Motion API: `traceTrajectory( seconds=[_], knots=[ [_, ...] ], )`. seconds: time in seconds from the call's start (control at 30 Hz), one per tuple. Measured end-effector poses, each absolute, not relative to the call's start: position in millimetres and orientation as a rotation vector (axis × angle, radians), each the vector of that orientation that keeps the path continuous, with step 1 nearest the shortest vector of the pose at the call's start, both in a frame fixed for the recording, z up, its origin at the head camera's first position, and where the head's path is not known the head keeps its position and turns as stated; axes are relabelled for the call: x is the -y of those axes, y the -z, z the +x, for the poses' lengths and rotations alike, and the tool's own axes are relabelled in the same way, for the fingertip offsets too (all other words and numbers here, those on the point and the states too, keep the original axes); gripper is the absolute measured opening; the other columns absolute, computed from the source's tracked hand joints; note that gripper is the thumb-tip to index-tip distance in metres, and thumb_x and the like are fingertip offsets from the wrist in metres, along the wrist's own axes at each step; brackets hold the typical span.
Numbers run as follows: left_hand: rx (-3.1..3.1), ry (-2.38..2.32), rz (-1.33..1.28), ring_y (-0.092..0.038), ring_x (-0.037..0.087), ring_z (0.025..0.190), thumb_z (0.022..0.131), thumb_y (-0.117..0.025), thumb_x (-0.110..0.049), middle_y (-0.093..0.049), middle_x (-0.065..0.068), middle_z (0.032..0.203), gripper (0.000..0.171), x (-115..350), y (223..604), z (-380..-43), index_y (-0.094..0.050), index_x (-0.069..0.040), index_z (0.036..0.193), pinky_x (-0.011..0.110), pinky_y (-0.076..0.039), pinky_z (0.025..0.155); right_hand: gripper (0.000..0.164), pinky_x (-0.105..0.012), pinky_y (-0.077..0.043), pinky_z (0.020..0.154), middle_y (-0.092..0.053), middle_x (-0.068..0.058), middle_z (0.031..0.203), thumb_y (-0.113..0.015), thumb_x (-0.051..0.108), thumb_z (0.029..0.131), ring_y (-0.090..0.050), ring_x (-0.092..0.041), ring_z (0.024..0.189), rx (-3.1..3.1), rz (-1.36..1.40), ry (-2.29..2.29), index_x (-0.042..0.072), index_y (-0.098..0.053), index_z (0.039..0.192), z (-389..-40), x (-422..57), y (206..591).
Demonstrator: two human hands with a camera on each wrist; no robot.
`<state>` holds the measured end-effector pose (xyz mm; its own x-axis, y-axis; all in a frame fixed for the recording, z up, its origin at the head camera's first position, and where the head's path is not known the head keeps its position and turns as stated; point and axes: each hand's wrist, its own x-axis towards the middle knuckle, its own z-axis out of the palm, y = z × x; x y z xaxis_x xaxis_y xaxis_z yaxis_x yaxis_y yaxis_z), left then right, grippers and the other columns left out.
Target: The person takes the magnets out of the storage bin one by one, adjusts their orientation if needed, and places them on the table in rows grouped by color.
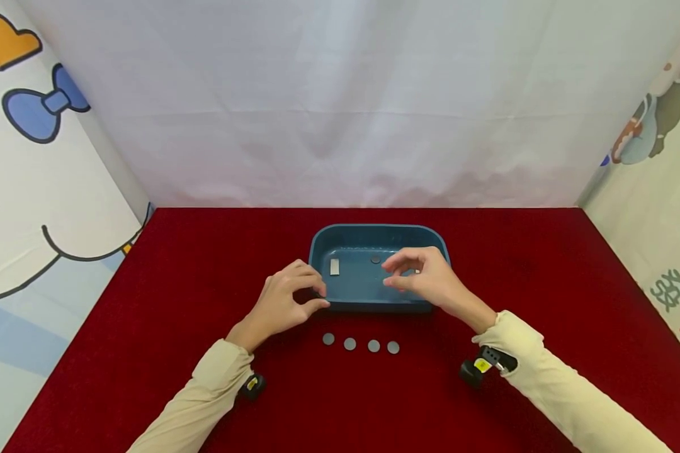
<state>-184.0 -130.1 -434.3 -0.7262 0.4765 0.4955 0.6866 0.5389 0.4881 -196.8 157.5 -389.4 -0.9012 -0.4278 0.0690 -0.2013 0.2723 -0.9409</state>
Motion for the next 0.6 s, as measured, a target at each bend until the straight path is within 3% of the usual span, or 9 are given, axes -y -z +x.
traceTrajectory(
  seconds=[0.33,0.6],
  knots=[
    [2.489,0.976,-0.951,-0.051,0.007,0.087,0.074,-0.08,-0.017,-0.061,-0.011,0.089,0.014,130,431,-184,-0.068,-0.02,0.079,0.028,-0.05,0.063,0.019,-0.051,-0.052,0.071,-0.066,-0.017,0.092,-0.073,0.005,0.081,-0.061,-0.043,0.083,-2.38,-0.543,1.673,0.003,-0.068,0.099,-210,-155,393],
    [2.48,0.964,-0.968,-0.052,0.007,0.086,0.074,-0.08,-0.016,-0.061,-0.011,0.088,0.013,130,431,-183,-0.068,-0.019,0.079,0.029,-0.051,0.061,0.02,-0.045,-0.053,0.07,-0.064,-0.023,0.102,-0.072,0.004,0.081,-0.063,-0.03,0.081,-2.422,-0.508,1.62,0.002,-0.068,0.1,-219,-154,400]
  ],
)
